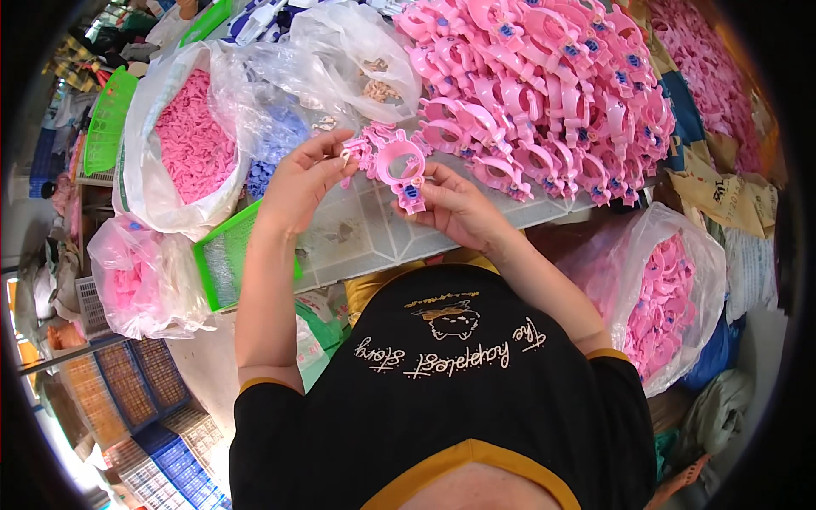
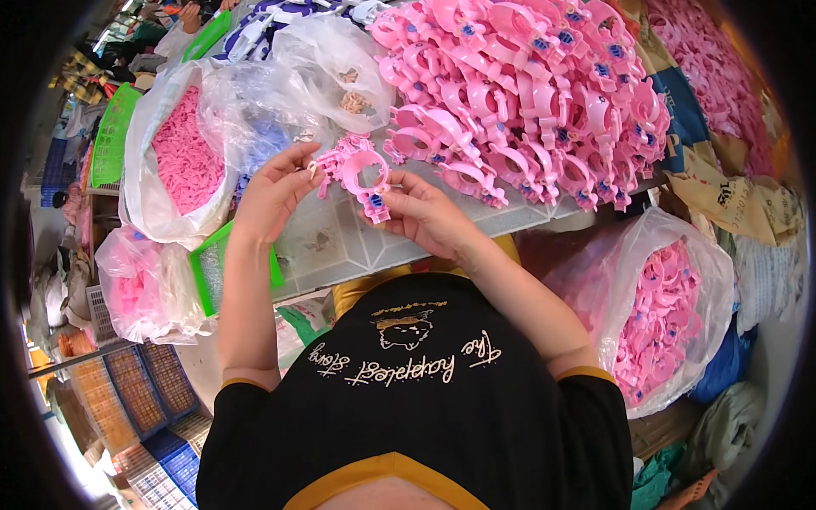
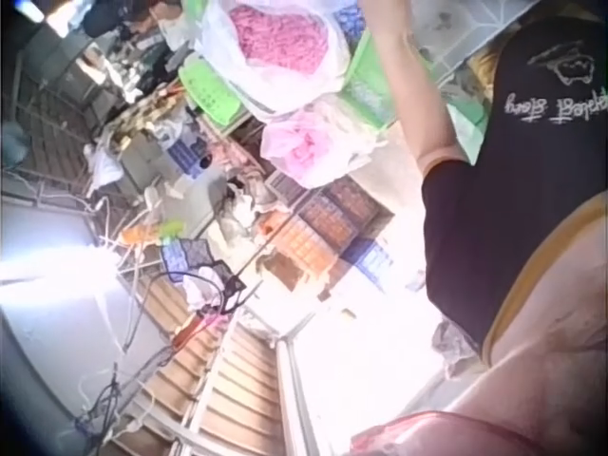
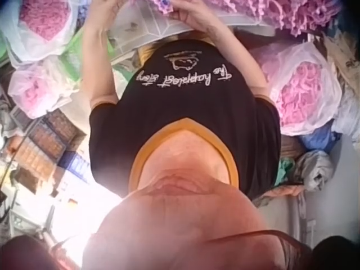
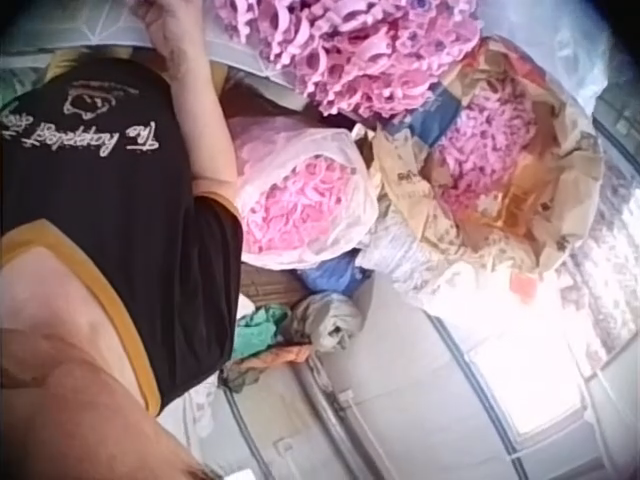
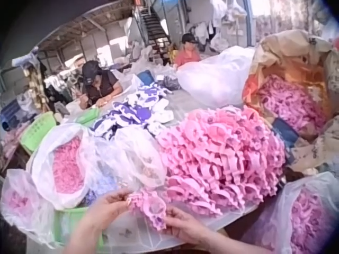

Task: Assembling small pink plastic toy parts by attaching blue decorative pieces.

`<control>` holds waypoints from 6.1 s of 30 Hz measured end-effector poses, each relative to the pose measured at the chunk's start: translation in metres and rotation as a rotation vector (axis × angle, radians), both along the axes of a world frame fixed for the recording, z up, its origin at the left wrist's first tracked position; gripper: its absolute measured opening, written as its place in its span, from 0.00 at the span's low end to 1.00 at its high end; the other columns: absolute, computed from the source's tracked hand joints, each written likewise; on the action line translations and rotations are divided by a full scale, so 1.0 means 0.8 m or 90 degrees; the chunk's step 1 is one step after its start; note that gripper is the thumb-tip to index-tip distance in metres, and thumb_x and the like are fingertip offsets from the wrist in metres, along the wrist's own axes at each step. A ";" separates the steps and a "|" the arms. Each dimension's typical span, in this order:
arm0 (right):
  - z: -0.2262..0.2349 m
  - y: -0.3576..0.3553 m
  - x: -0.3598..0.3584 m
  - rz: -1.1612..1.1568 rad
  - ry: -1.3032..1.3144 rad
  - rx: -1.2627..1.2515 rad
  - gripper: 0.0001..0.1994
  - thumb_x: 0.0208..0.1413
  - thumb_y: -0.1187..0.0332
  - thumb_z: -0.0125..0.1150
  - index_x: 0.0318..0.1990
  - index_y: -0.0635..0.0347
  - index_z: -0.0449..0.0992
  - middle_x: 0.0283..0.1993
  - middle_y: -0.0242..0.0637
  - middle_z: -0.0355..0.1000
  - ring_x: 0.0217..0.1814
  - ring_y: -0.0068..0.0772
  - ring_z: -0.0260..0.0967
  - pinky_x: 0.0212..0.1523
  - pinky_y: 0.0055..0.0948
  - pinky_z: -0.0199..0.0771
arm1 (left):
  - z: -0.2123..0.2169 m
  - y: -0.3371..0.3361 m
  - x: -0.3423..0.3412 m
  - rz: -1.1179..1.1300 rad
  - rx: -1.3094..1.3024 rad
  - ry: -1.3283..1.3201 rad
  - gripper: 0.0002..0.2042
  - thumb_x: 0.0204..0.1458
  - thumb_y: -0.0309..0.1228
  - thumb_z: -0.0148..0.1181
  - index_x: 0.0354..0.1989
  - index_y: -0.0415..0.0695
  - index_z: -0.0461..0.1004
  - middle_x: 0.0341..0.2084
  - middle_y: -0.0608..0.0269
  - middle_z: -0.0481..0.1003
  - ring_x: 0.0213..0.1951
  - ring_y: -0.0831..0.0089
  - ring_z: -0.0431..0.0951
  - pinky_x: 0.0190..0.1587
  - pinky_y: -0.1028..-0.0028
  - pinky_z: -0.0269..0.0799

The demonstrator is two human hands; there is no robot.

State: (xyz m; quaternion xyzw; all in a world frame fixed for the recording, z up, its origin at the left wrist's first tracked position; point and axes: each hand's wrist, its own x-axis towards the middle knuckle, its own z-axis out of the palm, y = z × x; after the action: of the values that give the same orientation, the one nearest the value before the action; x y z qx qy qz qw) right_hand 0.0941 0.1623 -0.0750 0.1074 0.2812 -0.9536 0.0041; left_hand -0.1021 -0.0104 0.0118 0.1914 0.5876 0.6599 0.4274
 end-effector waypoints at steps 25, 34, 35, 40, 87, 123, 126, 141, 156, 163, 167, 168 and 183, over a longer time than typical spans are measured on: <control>-0.002 -0.004 0.001 -0.052 0.039 0.024 0.21 0.63 0.77 0.63 0.62 0.56 0.67 0.57 0.32 0.74 0.59 0.27 0.75 0.63 0.32 0.76 | -0.014 0.022 0.102 0.029 -0.121 0.889 0.08 0.50 0.23 0.70 0.39 0.41 0.82 0.33 0.57 0.81 0.36 0.60 0.82 0.40 0.67 0.77; -0.003 -0.003 0.000 -0.051 0.021 0.024 0.20 0.65 0.72 0.63 0.63 0.57 0.67 0.57 0.34 0.74 0.58 0.28 0.75 0.61 0.31 0.78 | -0.008 0.022 0.100 0.053 -0.116 0.814 0.09 0.49 0.22 0.69 0.39 0.41 0.82 0.34 0.56 0.81 0.39 0.57 0.81 0.43 0.62 0.76; -0.002 -0.003 -0.001 -0.056 0.020 0.028 0.20 0.65 0.72 0.63 0.63 0.57 0.67 0.57 0.34 0.74 0.57 0.28 0.75 0.60 0.31 0.78 | -0.010 0.022 0.099 0.053 -0.116 0.813 0.09 0.49 0.22 0.69 0.39 0.41 0.82 0.34 0.56 0.81 0.39 0.57 0.81 0.43 0.62 0.76; -0.007 -0.004 0.000 -0.059 0.027 0.018 0.19 0.65 0.73 0.62 0.62 0.57 0.68 0.57 0.33 0.74 0.56 0.27 0.76 0.59 0.31 0.79 | -0.023 0.023 0.098 0.035 -0.088 0.840 0.08 0.50 0.23 0.69 0.39 0.41 0.82 0.36 0.57 0.80 0.40 0.57 0.80 0.43 0.62 0.76; 0.055 -0.002 0.043 -0.289 0.115 0.759 0.18 0.55 0.78 0.72 0.51 0.62 0.72 0.47 0.36 0.75 0.46 0.27 0.75 0.48 0.26 0.78 | -0.070 0.025 0.053 0.131 -0.079 0.667 0.06 0.55 0.24 0.65 0.40 0.40 0.77 0.35 0.64 0.75 0.33 0.70 0.75 0.37 0.71 0.73; 0.066 -0.006 0.035 -0.239 0.242 1.097 0.19 0.56 0.78 0.66 0.55 0.64 0.72 0.50 0.42 0.74 0.48 0.42 0.76 0.50 0.35 0.79 | 0.011 -0.008 0.070 0.208 -0.076 0.473 0.09 0.62 0.27 0.62 0.48 0.39 0.82 0.40 0.59 0.83 0.40 0.71 0.81 0.42 0.73 0.75; 0.053 -0.017 0.041 -0.163 0.055 0.530 0.23 0.62 0.75 0.64 0.63 0.63 0.66 0.53 0.37 0.73 0.50 0.31 0.74 0.53 0.32 0.76 | -0.006 -0.026 0.034 0.261 -0.271 0.771 0.08 0.60 0.28 0.63 0.43 0.39 0.82 0.38 0.52 0.81 0.39 0.59 0.81 0.43 0.67 0.76; 0.057 -0.003 0.047 -0.297 0.207 0.996 0.17 0.53 0.79 0.68 0.51 0.55 0.83 0.49 0.45 0.77 0.49 0.40 0.78 0.52 0.37 0.81 | -0.036 -0.002 0.059 0.174 -0.115 0.405 0.09 0.56 0.23 0.67 0.44 0.38 0.79 0.33 0.62 0.79 0.36 0.73 0.80 0.39 0.73 0.75; 0.088 0.001 0.051 -0.360 0.410 1.133 0.20 0.47 0.80 0.66 0.50 0.57 0.85 0.50 0.42 0.77 0.51 0.42 0.78 0.63 0.53 0.78 | 0.024 0.008 0.121 0.019 0.120 0.668 0.12 0.51 0.20 0.67 0.44 0.41 0.81 0.37 0.56 0.80 0.41 0.64 0.81 0.46 0.69 0.76; 0.088 0.001 0.050 -0.367 0.395 1.142 0.20 0.47 0.80 0.65 0.50 0.57 0.85 0.49 0.44 0.77 0.50 0.42 0.78 0.63 0.52 0.78 | 0.032 0.006 0.126 0.015 0.100 0.618 0.12 0.50 0.17 0.64 0.43 0.40 0.81 0.37 0.56 0.81 0.38 0.65 0.81 0.43 0.70 0.76; 0.092 0.002 0.047 -0.365 0.416 1.142 0.19 0.47 0.79 0.66 0.49 0.59 0.84 0.49 0.44 0.77 0.50 0.43 0.78 0.62 0.51 0.78 | 0.029 0.007 0.128 0.026 0.093 0.617 0.10 0.49 0.17 0.66 0.41 0.38 0.81 0.35 0.56 0.81 0.36 0.68 0.81 0.40 0.72 0.76; 0.093 0.002 0.046 -0.365 0.422 1.150 0.18 0.47 0.79 0.66 0.49 0.60 0.84 0.49 0.45 0.77 0.50 0.44 0.78 0.61 0.51 0.79 | 0.028 0.008 0.129 0.027 0.092 0.617 0.10 0.49 0.17 0.66 0.41 0.38 0.81 0.35 0.56 0.81 0.36 0.68 0.81 0.40 0.72 0.76; 0.096 0.033 0.030 -0.468 0.222 1.102 0.15 0.50 0.78 0.68 0.48 0.61 0.83 0.46 0.43 0.77 0.48 0.42 0.78 0.47 0.36 0.80 | 0.031 0.015 0.110 0.164 -0.025 0.736 0.15 0.52 0.23 0.68 0.49 0.39 0.80 0.53 0.49 0.77 0.55 0.58 0.76 0.57 0.62 0.71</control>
State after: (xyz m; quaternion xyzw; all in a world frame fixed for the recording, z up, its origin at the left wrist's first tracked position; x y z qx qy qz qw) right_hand 0.1182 0.1891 0.0021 0.0112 0.8343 -0.3589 -0.4184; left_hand -0.0144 0.0015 0.0368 0.4392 0.7559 0.4836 -0.0422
